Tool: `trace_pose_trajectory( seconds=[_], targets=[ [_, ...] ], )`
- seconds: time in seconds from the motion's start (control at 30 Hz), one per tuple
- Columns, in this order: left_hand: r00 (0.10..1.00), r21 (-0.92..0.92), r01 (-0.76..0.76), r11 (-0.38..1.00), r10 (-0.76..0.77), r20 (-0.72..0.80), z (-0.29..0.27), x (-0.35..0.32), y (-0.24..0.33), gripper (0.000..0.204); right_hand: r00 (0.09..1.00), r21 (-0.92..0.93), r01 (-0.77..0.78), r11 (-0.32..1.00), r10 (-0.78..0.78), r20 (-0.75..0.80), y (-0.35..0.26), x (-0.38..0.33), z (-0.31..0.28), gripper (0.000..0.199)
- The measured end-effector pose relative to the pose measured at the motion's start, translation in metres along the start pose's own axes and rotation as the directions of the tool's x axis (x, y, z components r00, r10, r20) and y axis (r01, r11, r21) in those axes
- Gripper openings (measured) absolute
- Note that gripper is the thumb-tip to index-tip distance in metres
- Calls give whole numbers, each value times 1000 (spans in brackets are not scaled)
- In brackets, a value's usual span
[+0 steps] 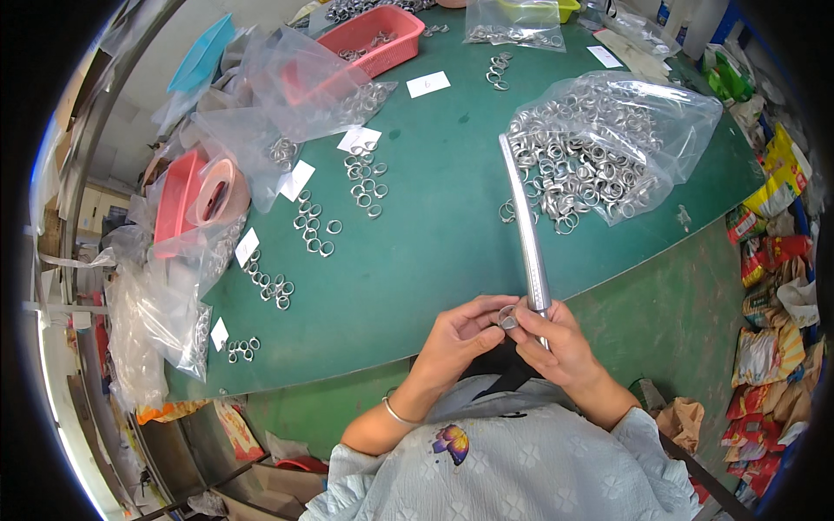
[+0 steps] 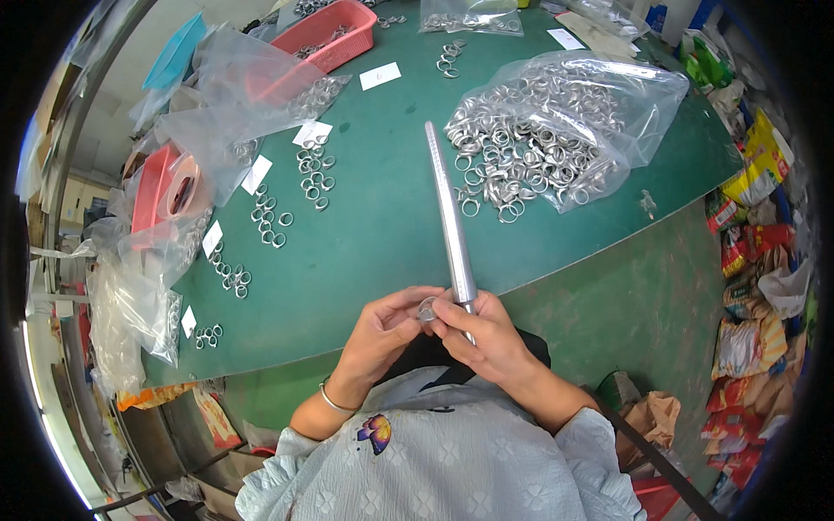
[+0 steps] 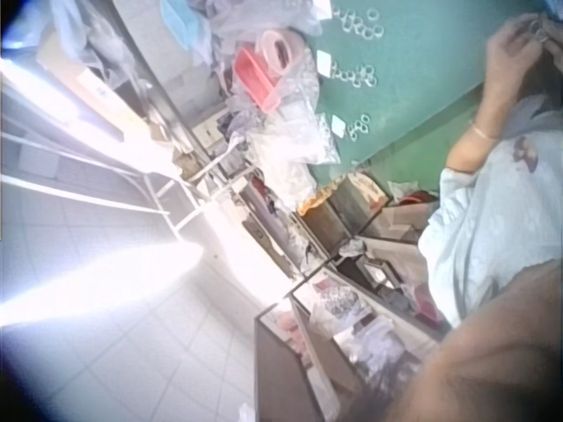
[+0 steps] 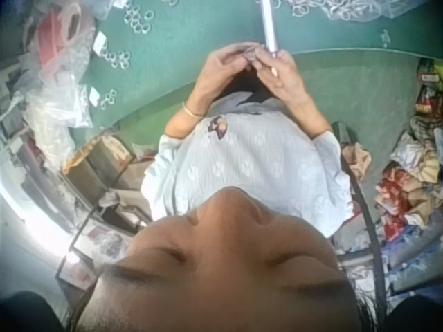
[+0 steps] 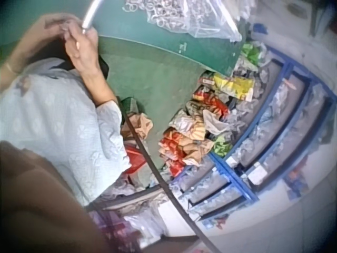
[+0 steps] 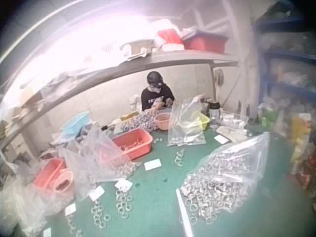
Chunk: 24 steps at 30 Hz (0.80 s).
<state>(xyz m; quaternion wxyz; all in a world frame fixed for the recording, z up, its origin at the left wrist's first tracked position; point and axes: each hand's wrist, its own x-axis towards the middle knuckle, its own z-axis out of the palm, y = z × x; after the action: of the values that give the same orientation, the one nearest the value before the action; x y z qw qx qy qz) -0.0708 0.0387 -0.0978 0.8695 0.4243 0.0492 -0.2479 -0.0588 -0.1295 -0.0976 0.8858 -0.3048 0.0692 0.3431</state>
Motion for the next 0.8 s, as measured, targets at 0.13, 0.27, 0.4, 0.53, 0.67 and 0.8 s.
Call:
trace_pose_trajectory(
  seconds=[0.13,0.27,0.4,0.53,0.67,0.8],
  targets=[
    [986,197,-160,967,164,-6,-4,1,-4,34,994,-210,87,974,-98,-45,5,1,-1,14],
    [950,289,-231,929,279,-138,-2,2,-2,33,979,-416,111,903,-172,-112,2,0,-1,14],
    [811,390,-371,843,498,-306,-11,6,16,33,955,-752,137,645,-289,-74,-4,-14,-19,20],
    [672,515,-487,706,679,-295,-24,7,29,32,947,-891,179,416,-319,41,-8,-36,-22,20],
    [597,620,-476,624,747,-293,-26,4,35,32,920,-914,189,359,-390,38,-6,-44,-27,20],
    [569,757,-417,504,794,-215,-23,3,32,32,900,-936,218,275,-429,84,-14,-44,-19,21]
  ],
)
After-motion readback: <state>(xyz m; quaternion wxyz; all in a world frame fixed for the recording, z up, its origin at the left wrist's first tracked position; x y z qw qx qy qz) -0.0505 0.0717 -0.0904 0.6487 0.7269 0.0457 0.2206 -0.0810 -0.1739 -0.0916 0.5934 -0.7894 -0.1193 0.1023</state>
